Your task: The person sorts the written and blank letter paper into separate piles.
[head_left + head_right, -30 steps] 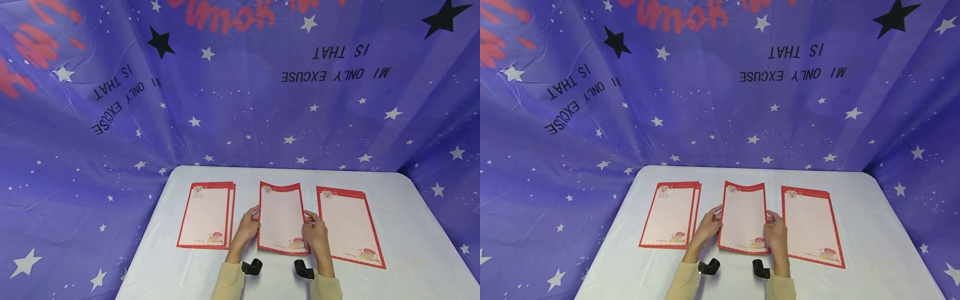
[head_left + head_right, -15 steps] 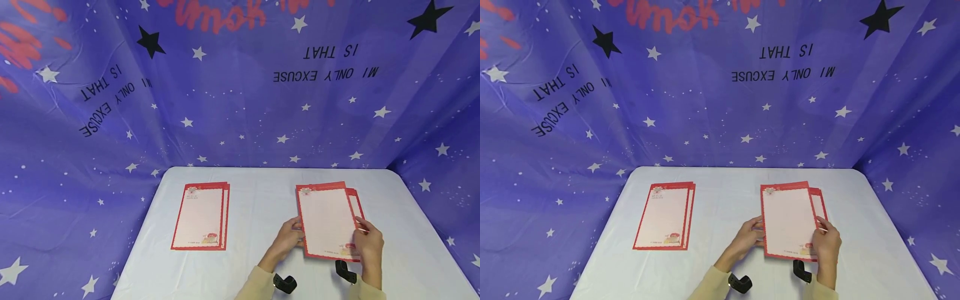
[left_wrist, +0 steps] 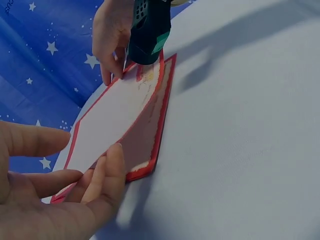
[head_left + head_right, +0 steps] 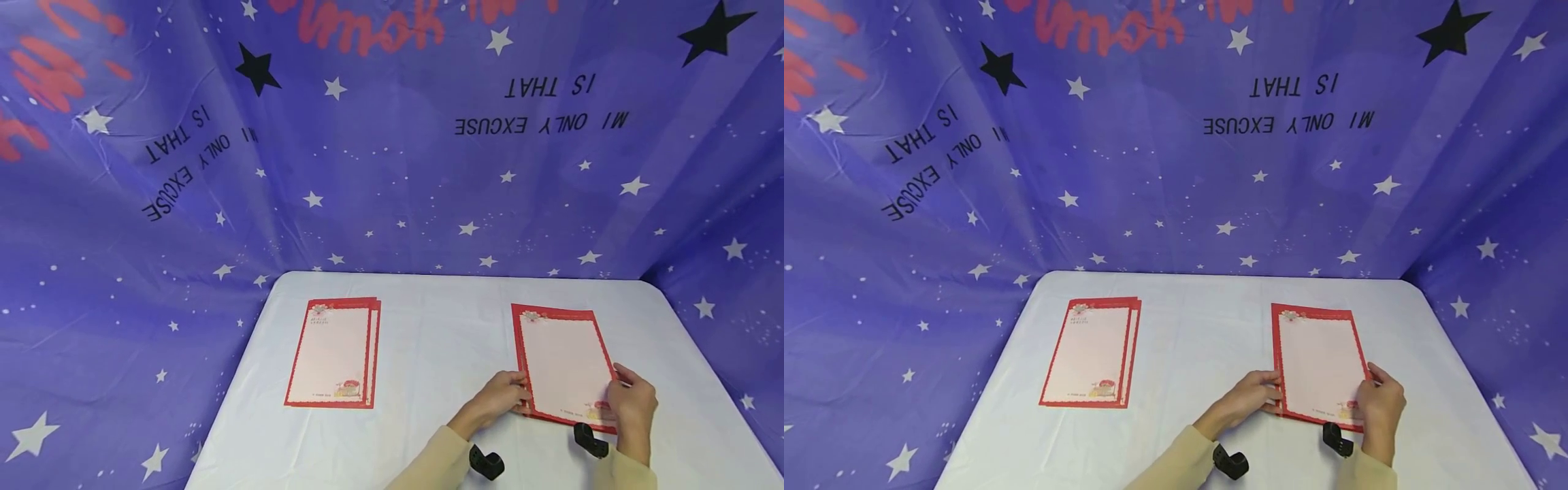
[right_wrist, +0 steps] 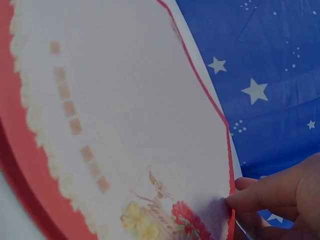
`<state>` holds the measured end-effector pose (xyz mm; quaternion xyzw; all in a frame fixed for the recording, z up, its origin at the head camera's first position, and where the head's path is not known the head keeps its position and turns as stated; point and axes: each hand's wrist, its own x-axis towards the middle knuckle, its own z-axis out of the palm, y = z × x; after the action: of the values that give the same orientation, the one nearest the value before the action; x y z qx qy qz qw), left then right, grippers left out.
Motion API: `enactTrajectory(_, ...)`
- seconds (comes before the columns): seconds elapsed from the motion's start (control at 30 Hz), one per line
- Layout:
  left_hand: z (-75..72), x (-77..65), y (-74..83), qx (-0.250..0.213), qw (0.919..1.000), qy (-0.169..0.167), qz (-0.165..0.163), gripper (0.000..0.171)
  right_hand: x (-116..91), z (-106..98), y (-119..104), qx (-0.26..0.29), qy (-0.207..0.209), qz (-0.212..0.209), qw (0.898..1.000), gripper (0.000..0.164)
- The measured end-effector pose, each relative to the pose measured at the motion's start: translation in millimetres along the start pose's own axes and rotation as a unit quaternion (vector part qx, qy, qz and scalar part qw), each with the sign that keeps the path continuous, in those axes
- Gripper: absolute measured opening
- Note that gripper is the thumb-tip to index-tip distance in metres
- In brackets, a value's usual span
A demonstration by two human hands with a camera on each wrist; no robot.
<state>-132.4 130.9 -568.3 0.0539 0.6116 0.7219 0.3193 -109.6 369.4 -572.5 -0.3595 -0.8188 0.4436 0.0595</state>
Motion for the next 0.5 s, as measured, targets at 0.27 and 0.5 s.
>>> enactTrajectory(0.27, -4.6, 2.9, 0.0, 0.048, 0.9988, -0.004, -0.006, 0.049, 0, 5, 3, -0.001, -0.013, 0.015, 1.000, 0.055)
enactTrajectory(0.5, -11.3, 2.7, -0.2, 0.068, 0.9976, -0.005, -0.013, 0.049, -1, 10, 3, -0.014, -0.018, -0.011, 1.000, 0.055)
